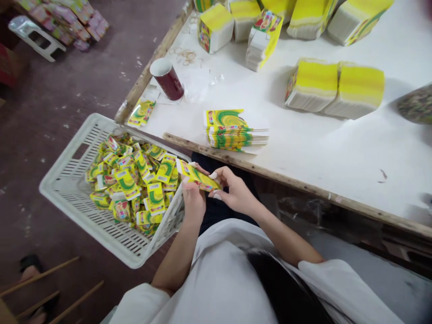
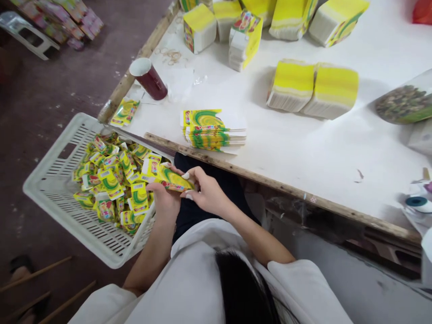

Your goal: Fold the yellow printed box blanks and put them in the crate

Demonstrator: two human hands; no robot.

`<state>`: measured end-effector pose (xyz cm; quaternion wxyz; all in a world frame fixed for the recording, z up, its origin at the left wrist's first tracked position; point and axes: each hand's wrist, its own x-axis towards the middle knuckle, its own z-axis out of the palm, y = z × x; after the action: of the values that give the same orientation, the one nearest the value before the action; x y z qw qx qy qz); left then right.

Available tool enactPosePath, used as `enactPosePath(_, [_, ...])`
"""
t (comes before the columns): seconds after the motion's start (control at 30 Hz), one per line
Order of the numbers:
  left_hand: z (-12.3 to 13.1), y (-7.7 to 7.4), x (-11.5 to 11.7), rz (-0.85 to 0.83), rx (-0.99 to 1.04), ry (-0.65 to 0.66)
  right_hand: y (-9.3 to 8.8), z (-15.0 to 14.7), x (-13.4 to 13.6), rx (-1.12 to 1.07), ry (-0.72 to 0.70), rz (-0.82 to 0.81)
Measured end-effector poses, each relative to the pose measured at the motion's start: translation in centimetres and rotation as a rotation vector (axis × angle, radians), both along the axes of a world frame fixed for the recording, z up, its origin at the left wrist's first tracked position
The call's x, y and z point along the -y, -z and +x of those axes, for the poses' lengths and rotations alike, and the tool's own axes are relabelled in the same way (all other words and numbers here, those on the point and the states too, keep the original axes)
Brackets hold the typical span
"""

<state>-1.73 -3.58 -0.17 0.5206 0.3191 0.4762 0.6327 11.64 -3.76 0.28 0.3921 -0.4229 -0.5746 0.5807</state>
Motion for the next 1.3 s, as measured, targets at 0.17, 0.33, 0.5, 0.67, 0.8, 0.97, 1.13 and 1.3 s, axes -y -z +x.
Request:
enactPosePath(0.17, [-1.0,1.3,0.3,0.005,-0.068,-0.139,-1.2,2.1,-1.2,0.002,0.028,0.025])
enactPosePath(0.33, [-2.0,0.4,0.0,0.011,-0.155,-0.083,-1.4,3.3,-1.4,0.134,0.047,0.142])
enactPosePath(0.5, [-4.8,-2.9,-0.4,0.266,-0.397,0.068,-2.2,4.6,-1.7,0.507,0.027,0.530])
enactPosePath(0.67, [-4.4,-3.7,0.0,0.115,-0.871,0.621,-3.5,3.6,-0.8,0.579,-0.113,0.692])
enactPosePath(0.8, [-2.3,-2.3,0.8,0.041,-0.984,0.502,-2.3,2.9,-0.2,0.418,0.256,0.499])
enactPosePath(0.97, [-0.7,-0.9,1.7,0.236,-1.073,0.400,0.1,1.5,-0.3,-0.078,0.136,-0.010])
enactPosePath(1.13, [-0.9,-0.9,1.4,0.277,-1.098,0.390,0.8,0.8,-0.4,-0.220,0.074,-0.106])
enactPosePath(1.3, [-1.1,-0.2,1.1,0.166,-1.075,0.387,0.6,1.2,0.3,0.029,-0.016,0.153])
